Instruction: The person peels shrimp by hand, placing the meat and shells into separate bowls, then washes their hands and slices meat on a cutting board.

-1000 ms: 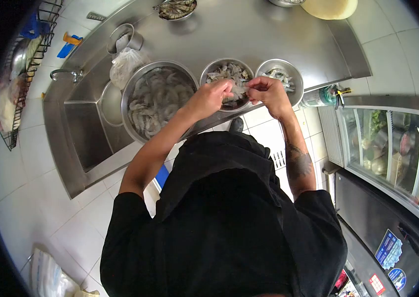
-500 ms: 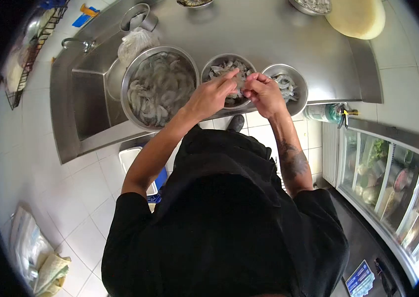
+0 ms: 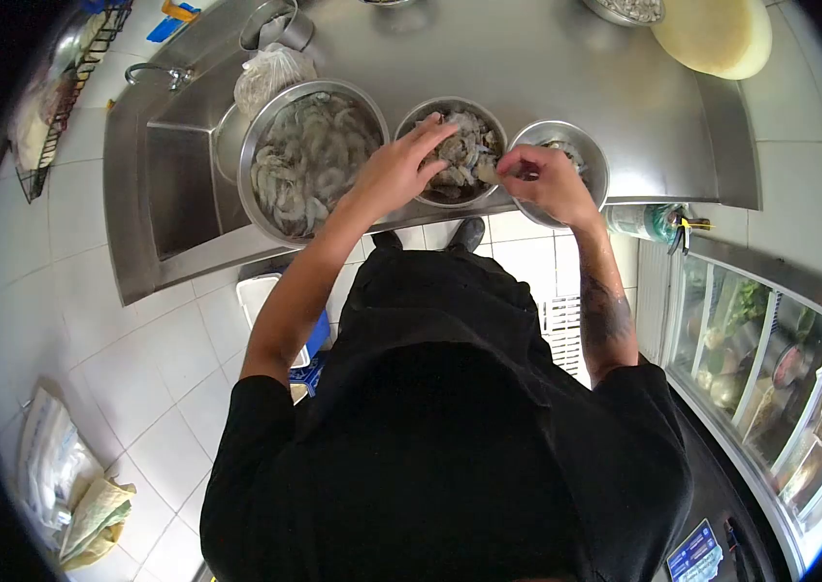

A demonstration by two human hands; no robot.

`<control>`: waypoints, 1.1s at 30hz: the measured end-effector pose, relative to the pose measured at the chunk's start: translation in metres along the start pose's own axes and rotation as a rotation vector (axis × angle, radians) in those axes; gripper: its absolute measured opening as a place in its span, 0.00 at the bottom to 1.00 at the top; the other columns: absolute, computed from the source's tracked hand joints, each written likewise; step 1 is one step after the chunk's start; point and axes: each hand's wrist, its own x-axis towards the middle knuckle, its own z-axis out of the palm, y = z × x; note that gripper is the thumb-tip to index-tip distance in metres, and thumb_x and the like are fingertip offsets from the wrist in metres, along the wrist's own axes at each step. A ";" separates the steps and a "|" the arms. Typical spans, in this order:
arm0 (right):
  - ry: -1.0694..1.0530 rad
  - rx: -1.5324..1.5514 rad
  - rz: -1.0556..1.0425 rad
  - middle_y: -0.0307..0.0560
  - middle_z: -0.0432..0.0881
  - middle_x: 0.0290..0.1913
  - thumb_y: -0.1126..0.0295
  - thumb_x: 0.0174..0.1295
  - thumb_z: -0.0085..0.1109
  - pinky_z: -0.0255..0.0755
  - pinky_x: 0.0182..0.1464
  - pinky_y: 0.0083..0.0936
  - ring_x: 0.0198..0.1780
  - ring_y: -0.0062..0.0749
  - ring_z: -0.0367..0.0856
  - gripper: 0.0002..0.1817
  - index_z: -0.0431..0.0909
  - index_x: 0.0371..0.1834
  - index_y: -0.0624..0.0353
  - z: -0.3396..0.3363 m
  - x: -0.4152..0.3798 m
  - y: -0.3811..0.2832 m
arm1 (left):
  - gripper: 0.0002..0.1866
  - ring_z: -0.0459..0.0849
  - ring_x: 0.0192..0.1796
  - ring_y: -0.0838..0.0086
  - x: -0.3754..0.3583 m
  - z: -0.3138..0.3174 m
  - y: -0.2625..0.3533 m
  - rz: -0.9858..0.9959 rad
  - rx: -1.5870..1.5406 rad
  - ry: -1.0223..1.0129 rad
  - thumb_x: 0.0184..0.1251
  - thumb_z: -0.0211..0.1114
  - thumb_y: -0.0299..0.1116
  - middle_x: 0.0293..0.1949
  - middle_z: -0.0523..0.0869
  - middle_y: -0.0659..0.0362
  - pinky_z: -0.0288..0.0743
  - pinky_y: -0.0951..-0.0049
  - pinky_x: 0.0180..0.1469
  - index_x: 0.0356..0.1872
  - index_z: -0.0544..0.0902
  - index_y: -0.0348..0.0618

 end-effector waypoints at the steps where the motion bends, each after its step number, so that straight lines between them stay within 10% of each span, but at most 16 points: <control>1: 0.034 -0.072 -0.035 0.40 0.83 0.30 0.78 0.56 0.63 0.74 0.36 0.21 0.31 0.21 0.79 0.09 0.83 0.40 0.64 0.006 0.004 -0.002 | 0.18 0.89 0.43 0.58 0.003 0.006 -0.007 -0.057 -0.116 0.013 0.66 0.68 0.34 0.59 0.83 0.50 0.83 0.60 0.44 0.55 0.80 0.43; 11: 0.212 -0.255 -0.139 0.42 0.83 0.31 0.80 0.56 0.66 0.77 0.39 0.23 0.34 0.22 0.81 0.11 0.81 0.42 0.63 0.053 0.023 -0.002 | 0.12 0.81 0.25 0.81 -0.006 0.050 -0.034 -0.474 -0.817 -0.075 0.70 0.68 0.33 0.26 0.87 0.55 0.78 0.76 0.30 0.47 0.88 0.34; 17: 0.252 -0.294 -0.269 0.43 0.82 0.35 0.83 0.52 0.66 0.77 0.39 0.23 0.35 0.23 0.81 0.14 0.81 0.43 0.63 0.060 0.006 -0.007 | 0.12 0.87 0.27 0.70 0.008 0.050 -0.029 -0.502 -0.722 -0.094 0.70 0.66 0.33 0.28 0.88 0.51 0.82 0.67 0.36 0.44 0.87 0.33; 19: 0.350 -0.344 -0.263 0.45 0.83 0.34 0.81 0.52 0.68 0.78 0.39 0.26 0.35 0.27 0.83 0.15 0.81 0.44 0.63 0.047 -0.001 0.006 | 0.16 0.88 0.46 0.58 0.013 0.056 -0.045 -0.131 -0.251 0.023 0.68 0.68 0.40 0.43 0.88 0.46 0.82 0.57 0.47 0.43 0.88 0.35; 23: 0.635 -0.469 0.054 0.52 0.86 0.46 0.81 0.51 0.64 0.80 0.46 0.32 0.43 0.37 0.88 0.21 0.81 0.52 0.62 0.013 -0.021 0.026 | 0.17 0.73 0.66 0.48 0.002 0.028 -0.040 -0.151 0.081 0.066 0.65 0.70 0.46 0.66 0.74 0.45 0.76 0.51 0.60 0.41 0.90 0.43; 29: 0.605 -0.610 0.132 0.53 0.88 0.39 0.70 0.58 0.61 0.80 0.47 0.33 0.42 0.39 0.88 0.17 0.83 0.52 0.59 0.042 -0.011 0.025 | 0.08 0.81 0.54 0.48 -0.064 -0.052 -0.093 -0.251 -0.013 0.378 0.63 0.66 0.32 0.54 0.81 0.44 0.77 0.55 0.55 0.39 0.87 0.40; 33: 0.344 -0.485 0.026 0.56 0.86 0.36 0.73 0.58 0.61 0.77 0.42 0.32 0.37 0.41 0.86 0.15 0.82 0.49 0.62 0.126 0.035 -0.015 | 0.14 0.85 0.45 0.46 -0.133 -0.097 -0.133 -0.547 0.239 -0.102 0.63 0.65 0.39 0.38 0.85 0.43 0.79 0.49 0.47 0.35 0.84 0.37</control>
